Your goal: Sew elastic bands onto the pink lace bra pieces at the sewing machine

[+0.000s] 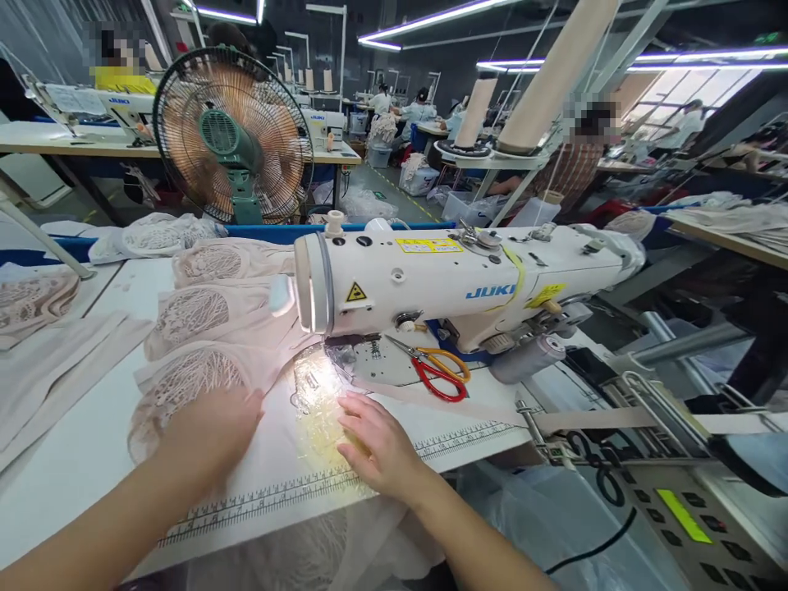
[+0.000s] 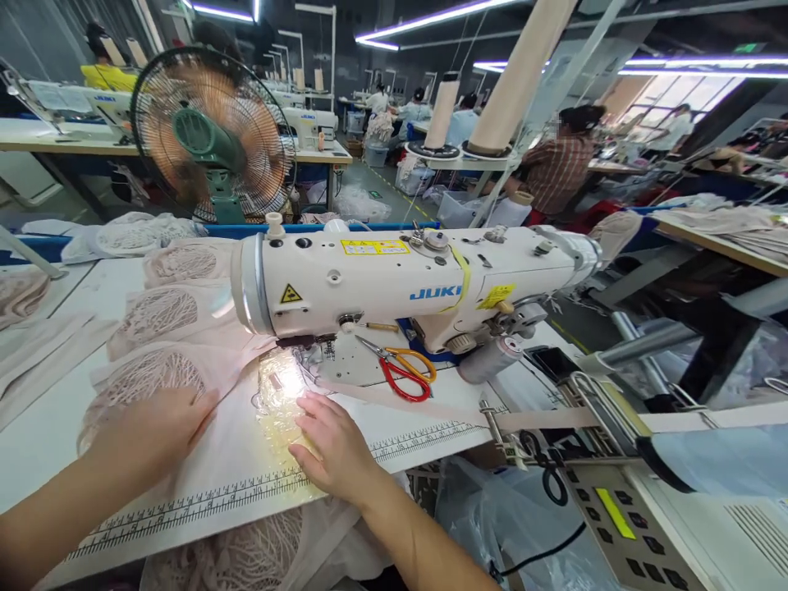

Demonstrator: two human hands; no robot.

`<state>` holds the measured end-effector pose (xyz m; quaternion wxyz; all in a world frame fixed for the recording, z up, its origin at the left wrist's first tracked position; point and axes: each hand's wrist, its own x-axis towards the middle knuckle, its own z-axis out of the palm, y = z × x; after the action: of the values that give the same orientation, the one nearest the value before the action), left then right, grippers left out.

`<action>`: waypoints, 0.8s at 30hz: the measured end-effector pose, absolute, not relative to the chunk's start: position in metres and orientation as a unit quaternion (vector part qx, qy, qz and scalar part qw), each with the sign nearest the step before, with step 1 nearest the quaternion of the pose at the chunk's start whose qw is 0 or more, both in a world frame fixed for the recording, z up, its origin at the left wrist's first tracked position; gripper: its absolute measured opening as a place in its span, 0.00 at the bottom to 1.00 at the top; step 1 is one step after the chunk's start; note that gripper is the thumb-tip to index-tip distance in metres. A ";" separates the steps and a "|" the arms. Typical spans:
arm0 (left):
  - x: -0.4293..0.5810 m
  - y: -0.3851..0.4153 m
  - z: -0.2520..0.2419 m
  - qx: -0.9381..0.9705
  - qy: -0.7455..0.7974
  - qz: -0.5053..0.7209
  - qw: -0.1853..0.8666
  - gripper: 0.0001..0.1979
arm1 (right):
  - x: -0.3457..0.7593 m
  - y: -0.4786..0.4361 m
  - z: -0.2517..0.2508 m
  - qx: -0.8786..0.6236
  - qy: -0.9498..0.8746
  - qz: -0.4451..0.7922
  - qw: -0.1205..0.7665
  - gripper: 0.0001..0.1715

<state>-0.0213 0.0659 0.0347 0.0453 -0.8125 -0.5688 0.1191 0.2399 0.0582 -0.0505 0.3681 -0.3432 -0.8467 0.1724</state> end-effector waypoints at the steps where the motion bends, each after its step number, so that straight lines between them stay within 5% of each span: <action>1: -0.025 0.056 0.036 -0.782 -0.605 0.151 0.016 0.16 | 0.241 0.056 -0.048 -0.338 -0.841 0.189 0.378 0.13; 5: -0.047 0.047 0.027 -0.732 -0.659 0.172 -0.014 0.21 | 0.250 0.027 -0.030 -0.274 -0.803 0.407 0.337 0.16; 9: -0.076 0.056 0.006 -0.727 -0.678 0.106 0.031 0.24 | 0.274 -0.014 -0.027 -0.167 -0.794 0.581 0.068 0.28; 16: -0.092 0.028 -0.015 -0.737 -0.652 -0.173 0.052 0.23 | 0.286 -0.034 -0.076 -0.542 -0.790 0.278 -0.071 0.19; 22: -0.068 -0.035 -0.024 -0.757 -0.534 -0.364 -0.096 0.16 | 0.274 -0.033 -0.100 -0.527 -0.835 0.154 -0.026 0.20; 24: -0.057 -0.056 -0.032 -0.761 -0.503 -0.377 -0.157 0.15 | 0.280 -0.036 -0.099 -0.480 -0.866 0.137 -0.015 0.12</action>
<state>-0.0574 -0.0561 -0.0322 -0.1573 -0.7612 -0.5035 -0.3773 0.2797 -0.0360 -0.0993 -0.0150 -0.4799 -0.8664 0.1371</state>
